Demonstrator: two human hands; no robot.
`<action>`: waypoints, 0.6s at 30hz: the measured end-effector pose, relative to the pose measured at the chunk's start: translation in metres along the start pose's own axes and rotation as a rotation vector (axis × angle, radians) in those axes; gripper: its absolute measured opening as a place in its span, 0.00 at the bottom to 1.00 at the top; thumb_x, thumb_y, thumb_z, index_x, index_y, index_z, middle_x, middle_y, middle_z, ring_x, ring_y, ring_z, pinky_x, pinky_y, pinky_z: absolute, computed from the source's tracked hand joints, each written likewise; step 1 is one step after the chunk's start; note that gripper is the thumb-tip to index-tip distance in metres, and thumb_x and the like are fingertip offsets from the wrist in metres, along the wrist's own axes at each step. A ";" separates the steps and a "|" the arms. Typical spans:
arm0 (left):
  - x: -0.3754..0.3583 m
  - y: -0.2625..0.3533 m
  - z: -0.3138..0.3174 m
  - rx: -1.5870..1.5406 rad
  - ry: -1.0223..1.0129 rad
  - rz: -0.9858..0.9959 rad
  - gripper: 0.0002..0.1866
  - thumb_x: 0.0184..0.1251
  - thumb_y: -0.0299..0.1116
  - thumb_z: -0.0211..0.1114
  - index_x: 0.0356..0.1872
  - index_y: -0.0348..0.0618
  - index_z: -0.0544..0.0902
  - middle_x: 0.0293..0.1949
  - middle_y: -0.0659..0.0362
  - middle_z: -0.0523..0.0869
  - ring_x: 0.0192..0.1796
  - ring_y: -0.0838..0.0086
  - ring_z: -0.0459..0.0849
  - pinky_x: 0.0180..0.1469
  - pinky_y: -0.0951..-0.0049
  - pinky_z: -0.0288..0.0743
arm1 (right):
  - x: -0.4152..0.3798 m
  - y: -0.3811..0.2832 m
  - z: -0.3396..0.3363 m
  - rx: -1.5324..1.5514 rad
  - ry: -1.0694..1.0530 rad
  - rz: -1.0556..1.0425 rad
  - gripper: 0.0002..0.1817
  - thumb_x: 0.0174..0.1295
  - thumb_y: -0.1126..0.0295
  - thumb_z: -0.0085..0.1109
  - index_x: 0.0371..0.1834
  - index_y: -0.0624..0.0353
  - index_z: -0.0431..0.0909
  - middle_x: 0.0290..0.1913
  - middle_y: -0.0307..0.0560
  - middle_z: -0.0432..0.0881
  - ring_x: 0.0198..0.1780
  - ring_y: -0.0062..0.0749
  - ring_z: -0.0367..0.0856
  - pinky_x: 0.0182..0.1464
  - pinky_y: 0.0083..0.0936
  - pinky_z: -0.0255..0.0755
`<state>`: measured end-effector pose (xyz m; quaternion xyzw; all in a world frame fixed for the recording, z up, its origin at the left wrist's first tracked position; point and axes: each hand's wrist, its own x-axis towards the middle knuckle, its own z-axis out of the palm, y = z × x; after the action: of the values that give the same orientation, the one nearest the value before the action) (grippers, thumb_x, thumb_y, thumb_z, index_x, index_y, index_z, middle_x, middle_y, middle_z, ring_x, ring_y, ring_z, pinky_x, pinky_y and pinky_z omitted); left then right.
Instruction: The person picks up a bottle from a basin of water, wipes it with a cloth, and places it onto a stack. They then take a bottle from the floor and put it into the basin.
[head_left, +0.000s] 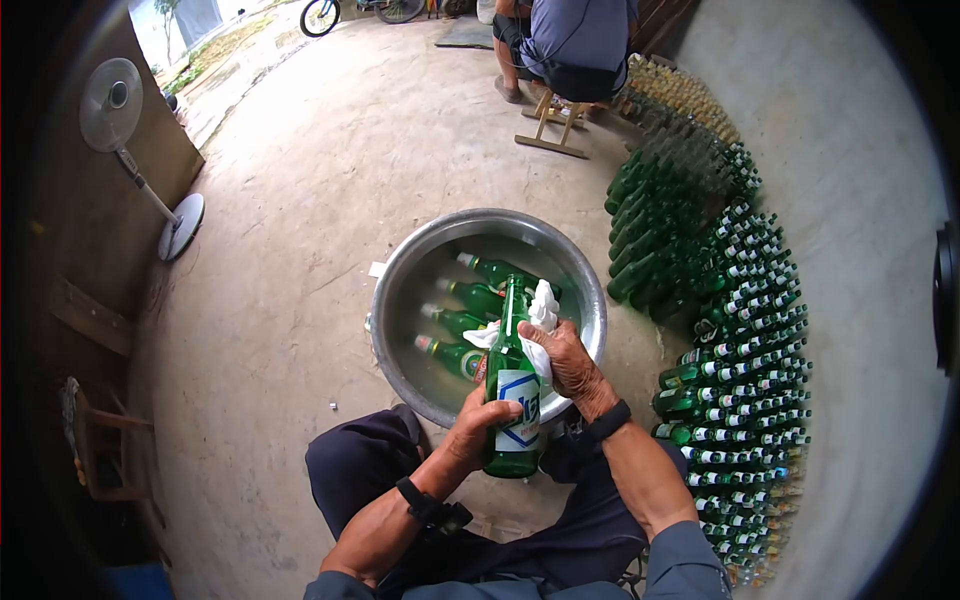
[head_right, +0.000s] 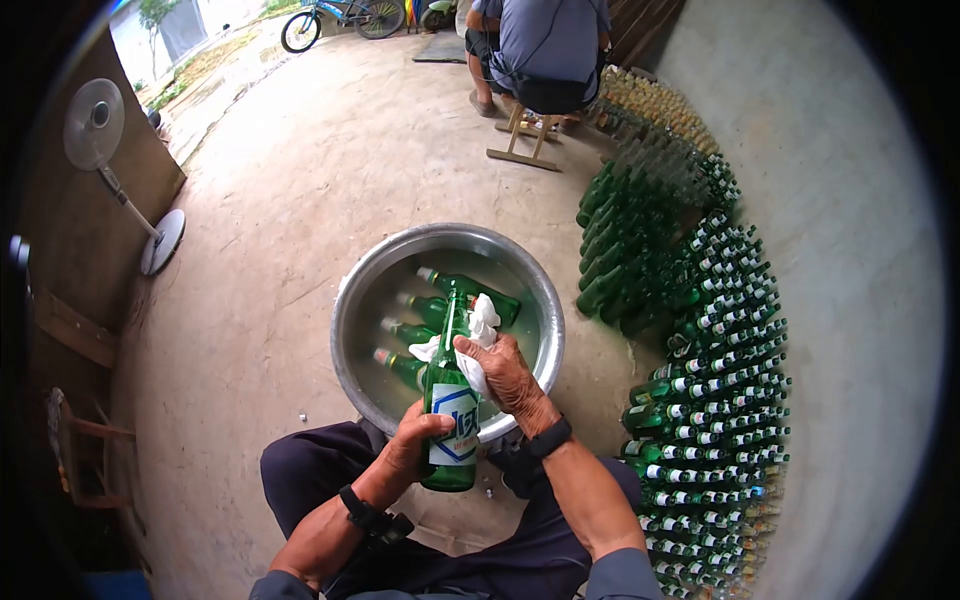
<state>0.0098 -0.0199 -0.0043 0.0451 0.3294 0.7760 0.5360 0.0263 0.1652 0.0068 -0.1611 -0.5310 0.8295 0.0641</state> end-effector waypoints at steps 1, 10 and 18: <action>0.000 -0.001 0.000 -0.001 0.000 0.000 0.32 0.55 0.35 0.70 0.62 0.36 0.72 0.45 0.55 0.83 0.42 0.70 0.85 0.47 0.68 0.82 | -0.001 -0.002 -0.001 0.009 -0.002 0.020 0.17 0.68 0.61 0.68 0.49 0.66 0.83 0.40 0.43 0.87 0.38 0.23 0.84 0.41 0.22 0.79; 0.002 -0.006 0.003 0.271 0.084 0.057 0.37 0.54 0.35 0.72 0.65 0.35 0.69 0.50 0.55 0.81 0.49 0.71 0.83 0.54 0.68 0.79 | 0.019 0.009 -0.007 -0.098 0.262 0.076 0.18 0.69 0.56 0.68 0.38 0.64 0.84 0.32 0.40 0.85 0.30 0.22 0.83 0.33 0.23 0.78; 0.001 -0.002 0.008 0.192 0.051 0.037 0.37 0.53 0.33 0.71 0.66 0.37 0.68 0.49 0.55 0.81 0.47 0.70 0.83 0.51 0.67 0.80 | 0.023 0.021 -0.018 0.086 0.288 0.103 0.21 0.70 0.54 0.66 0.37 0.65 0.83 0.32 0.41 0.85 0.30 0.23 0.82 0.33 0.23 0.77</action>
<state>0.0144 -0.0153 0.0005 0.0827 0.4148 0.7516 0.5061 0.0117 0.1786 -0.0234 -0.3027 -0.4711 0.8220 0.1037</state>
